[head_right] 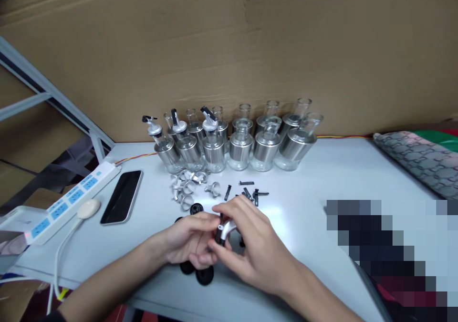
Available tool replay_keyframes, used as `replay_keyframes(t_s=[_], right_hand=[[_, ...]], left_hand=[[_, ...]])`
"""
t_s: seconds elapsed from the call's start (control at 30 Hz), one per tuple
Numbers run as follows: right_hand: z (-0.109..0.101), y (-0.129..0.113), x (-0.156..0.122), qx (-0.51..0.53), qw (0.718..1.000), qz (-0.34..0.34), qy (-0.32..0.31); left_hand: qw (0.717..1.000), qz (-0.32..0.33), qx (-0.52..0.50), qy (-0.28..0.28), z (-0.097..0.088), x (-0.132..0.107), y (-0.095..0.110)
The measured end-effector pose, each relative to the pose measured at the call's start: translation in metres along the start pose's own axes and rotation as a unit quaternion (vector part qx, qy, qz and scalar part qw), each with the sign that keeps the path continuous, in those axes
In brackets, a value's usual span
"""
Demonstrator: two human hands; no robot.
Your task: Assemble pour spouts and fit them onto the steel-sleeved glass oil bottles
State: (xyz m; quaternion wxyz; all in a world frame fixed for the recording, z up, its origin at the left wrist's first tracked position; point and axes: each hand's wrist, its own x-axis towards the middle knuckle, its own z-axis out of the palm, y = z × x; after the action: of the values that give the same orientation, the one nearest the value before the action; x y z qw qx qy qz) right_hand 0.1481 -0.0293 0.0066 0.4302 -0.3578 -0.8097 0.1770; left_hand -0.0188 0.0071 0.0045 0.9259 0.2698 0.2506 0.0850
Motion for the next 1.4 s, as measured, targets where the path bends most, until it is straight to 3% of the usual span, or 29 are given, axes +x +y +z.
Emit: replay_keyframes(t_s=[0.1, 0.2, 0.3, 0.47, 0.57, 0.83, 0.97, 1.1, 1.23, 1.33, 1.4], right_hand=[[0.0, 0.006, 0.002, -0.012, 1.0, 0.004, -0.017], [-0.001, 0.009, 0.003, -0.038, 0.999, 0.006, 0.019], [-0.005, 0.012, 0.005, -0.08, 0.993, 0.021, 0.085], [-0.023, 0.02, 0.023, -0.155, 0.974, 0.062, 0.155], [-0.034, 0.026, 0.044, -0.214, 0.952, 0.109, 0.19], [-0.046, 0.039, 0.105, -0.355, 0.886, 0.292, 0.064], [-0.042, 0.05, 0.114, -0.375, 0.883, 0.28, 0.032], [-0.041, 0.057, 0.113, -0.363, 0.886, 0.258, 0.127], [-0.054, 0.045, 0.11, -0.344, 0.892, 0.222, 0.189], [-0.068, 0.026, 0.106, -0.318, 0.907, 0.195, 0.194], [-0.074, 0.013, 0.104, -0.267, 0.933, 0.178, 0.164]], left_hand=[[0.99, 0.07, 0.079, 0.099, 0.001, -0.001, 0.001], [0.951, 0.17, 0.195, 0.167, 0.003, -0.003, 0.002], [0.911, 0.251, 0.256, 0.201, 0.003, -0.005, 0.002], [0.874, 0.313, 0.276, 0.248, -0.003, -0.002, 0.003], [0.861, 0.338, 0.278, 0.259, -0.007, 0.001, 0.004], [0.871, 0.337, 0.235, 0.271, -0.012, 0.005, 0.008], [0.876, 0.331, 0.223, 0.27, -0.013, 0.005, 0.009], [0.886, 0.329, 0.202, 0.257, -0.013, 0.003, 0.009], [0.893, 0.347, 0.141, 0.248, -0.012, 0.0, 0.012], [0.88, 0.38, 0.126, 0.256, -0.012, -0.002, 0.013], [0.85, 0.41, 0.19, 0.27, -0.012, -0.003, 0.011]])
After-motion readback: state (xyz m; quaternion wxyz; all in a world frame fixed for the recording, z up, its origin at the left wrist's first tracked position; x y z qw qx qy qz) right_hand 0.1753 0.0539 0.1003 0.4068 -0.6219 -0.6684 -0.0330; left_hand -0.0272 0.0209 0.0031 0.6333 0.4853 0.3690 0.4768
